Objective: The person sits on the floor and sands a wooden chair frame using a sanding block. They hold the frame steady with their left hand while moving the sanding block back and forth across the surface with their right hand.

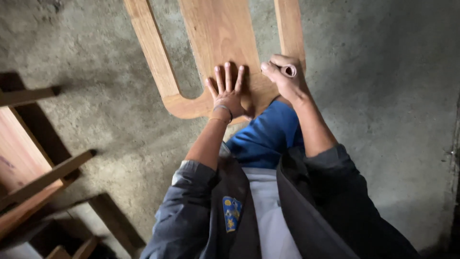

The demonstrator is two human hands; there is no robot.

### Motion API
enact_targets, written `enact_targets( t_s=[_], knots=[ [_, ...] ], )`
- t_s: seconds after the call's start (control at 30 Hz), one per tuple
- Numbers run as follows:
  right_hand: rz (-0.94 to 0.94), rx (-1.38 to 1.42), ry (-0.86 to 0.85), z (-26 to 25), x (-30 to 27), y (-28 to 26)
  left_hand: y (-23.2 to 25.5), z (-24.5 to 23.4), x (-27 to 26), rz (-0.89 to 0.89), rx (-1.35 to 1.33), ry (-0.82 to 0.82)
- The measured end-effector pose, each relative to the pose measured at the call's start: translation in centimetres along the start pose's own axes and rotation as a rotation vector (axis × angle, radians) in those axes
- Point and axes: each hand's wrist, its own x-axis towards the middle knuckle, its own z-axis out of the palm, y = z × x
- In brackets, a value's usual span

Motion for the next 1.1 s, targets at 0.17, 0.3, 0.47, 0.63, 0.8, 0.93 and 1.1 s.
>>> enact_targets(
  t_s=[0.17, 0.3, 0.47, 0.63, 0.8, 0.93, 1.1],
  knots=[
    [0.057, 0.024, 0.062, 0.7, 1.9, 3.9, -0.5, 1.5, 1.8, 0.029, -0.02, 0.124],
    [0.022, 0.025, -0.044, -0.3, 0.4, -0.6, -0.6, 1.8, 1.7, 0.028, -0.063, 0.09],
    [0.036, -0.184, 0.039, 0.4, 1.3, 3.4, -0.3, 0.8, 1.5, 0.017, -0.041, 0.061],
    [0.138, 0.073, 0.015, -0.6, 1.0, 1.2, -0.3, 0.7, 1.7, 0.032, -0.085, 0.069],
    [0.08, 0.172, 0.134, 0.3, 0.2, 1.9, -0.3, 1.6, 1.3, 0.024, -0.01, 0.104],
    [0.123, 0.266, 0.132, 0.8, 0.7, 4.1, -0.6, 1.7, 1.3, 0.039, -0.072, 0.115],
    [-0.037, 0.106, 0.003, -1.1, -1.1, -2.4, -0.5, 2.0, 1.9, 0.015, 0.002, 0.114]
  ],
)
